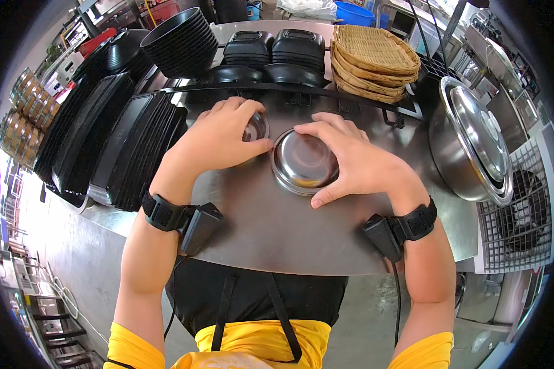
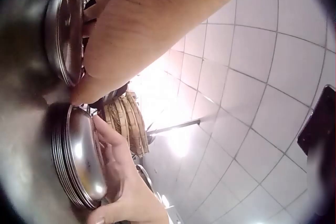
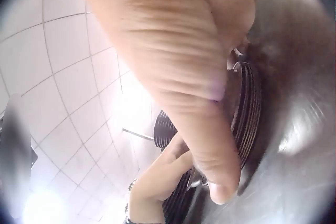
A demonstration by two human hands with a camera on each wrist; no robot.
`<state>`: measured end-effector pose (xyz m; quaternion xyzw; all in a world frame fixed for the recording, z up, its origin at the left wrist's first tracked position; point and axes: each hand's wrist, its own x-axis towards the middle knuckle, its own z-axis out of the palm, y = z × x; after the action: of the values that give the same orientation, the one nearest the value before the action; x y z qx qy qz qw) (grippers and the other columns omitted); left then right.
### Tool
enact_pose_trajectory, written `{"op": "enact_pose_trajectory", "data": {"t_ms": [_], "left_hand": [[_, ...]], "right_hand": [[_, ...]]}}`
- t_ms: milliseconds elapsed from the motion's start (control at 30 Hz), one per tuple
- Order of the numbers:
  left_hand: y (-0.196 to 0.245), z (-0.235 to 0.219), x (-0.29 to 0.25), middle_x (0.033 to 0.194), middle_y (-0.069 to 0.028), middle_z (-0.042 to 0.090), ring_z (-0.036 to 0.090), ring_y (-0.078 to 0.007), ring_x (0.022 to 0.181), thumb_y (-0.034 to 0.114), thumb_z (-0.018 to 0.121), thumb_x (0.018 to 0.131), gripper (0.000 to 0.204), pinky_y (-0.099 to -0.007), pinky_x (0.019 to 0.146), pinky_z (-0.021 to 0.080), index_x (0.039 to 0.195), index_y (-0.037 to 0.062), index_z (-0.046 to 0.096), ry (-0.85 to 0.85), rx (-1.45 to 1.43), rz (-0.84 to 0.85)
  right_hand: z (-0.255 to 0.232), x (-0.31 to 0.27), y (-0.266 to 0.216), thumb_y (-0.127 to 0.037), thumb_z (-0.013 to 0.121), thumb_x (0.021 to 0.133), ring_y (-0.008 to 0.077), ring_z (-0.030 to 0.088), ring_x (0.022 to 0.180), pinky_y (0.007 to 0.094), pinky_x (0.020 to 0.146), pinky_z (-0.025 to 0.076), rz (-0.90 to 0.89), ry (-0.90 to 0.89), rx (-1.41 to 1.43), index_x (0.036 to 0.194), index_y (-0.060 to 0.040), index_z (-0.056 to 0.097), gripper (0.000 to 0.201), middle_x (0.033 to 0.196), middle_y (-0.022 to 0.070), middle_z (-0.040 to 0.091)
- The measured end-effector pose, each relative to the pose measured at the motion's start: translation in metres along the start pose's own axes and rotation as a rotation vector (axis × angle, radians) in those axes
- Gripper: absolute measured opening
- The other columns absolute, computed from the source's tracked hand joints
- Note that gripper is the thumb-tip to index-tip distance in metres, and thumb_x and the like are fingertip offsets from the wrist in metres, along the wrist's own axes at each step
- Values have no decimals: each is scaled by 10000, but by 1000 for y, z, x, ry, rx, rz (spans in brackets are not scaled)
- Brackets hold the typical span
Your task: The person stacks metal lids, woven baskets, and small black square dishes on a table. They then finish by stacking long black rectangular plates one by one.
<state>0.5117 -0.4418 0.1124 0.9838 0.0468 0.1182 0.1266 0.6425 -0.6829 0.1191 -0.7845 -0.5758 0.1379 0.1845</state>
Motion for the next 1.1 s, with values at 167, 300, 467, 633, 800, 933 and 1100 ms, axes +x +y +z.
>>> {"op": "enact_pose_trajectory", "data": {"t_ms": [167, 300, 467, 633, 800, 933, 1100], "left_hand": [[2, -4, 3, 1241, -202, 629, 584, -381, 1195, 399, 788, 768, 619, -445, 1003, 482, 1258, 57, 622, 21, -50, -54], [7, -9, 3, 1198, -202, 641, 592, -379, 1168, 373, 794, 757, 621, -426, 985, 495, 1254, 46, 615, 94, -72, -75], [9, -12, 12, 1175, -190, 627, 600, -369, 1130, 377, 797, 767, 598, -422, 976, 495, 1223, 39, 607, 311, -207, -1], [15, -11, 14, 1265, -188, 466, 516, -288, 1231, 352, 828, 811, 746, -454, 1010, 471, 1329, -19, 439, 499, -701, 256], [25, 3, 12, 1289, -220, 350, 402, -319, 1284, 422, 839, 819, 784, -431, 1049, 440, 1180, -5, 289, 296, -1060, 496], [17, 5, 16, 1275, -235, 366, 408, -289, 1250, 496, 804, 833, 769, -377, 942, 465, 1161, -14, 331, 247, -924, 523], [24, -18, 5, 1219, -198, 455, 481, -272, 1148, 489, 609, 977, 535, -395, 950, 439, 1097, -10, 456, 138, -860, 349]], "right_hand": [[-1, 1, 0, -455, 941, 557, 367, 358, 1396, 450, 1175, 297, -38, -13, 0, 1487, -99, 391, 1137, 1507, 149, 381], [-3, 1, -2, -474, 931, 572, 359, 357, 1396, 441, 1175, 296, -58, -10, -11, 1488, -76, 379, 1141, 1488, 136, 409], [-2, 3, 0, -544, 885, 665, 328, 381, 1402, 441, 1160, 320, 31, 23, 158, 1535, -54, 314, 1150, 1489, 175, 415], [2, 6, 3, -590, 859, 702, 311, 329, 1463, 441, 1189, 287, -15, 172, 364, 1574, -43, 236, 1204, 1557, 184, 362], [7, 11, -3, -407, 937, 675, 295, 443, 1383, 401, 1157, 347, -230, 290, 757, 1545, -53, 326, 1121, 1482, 172, 459], [0, 7, -16, -302, 984, 596, 229, 430, 1396, 373, 1158, 334, -168, 180, 735, 1570, -53, 298, 1216, 1526, 104, 419], [0, 9, -5, -286, 981, 605, 214, 514, 1272, 350, 1093, 412, -258, 366, 547, 1418, -52, 503, 972, 1359, 103, 519]]}}
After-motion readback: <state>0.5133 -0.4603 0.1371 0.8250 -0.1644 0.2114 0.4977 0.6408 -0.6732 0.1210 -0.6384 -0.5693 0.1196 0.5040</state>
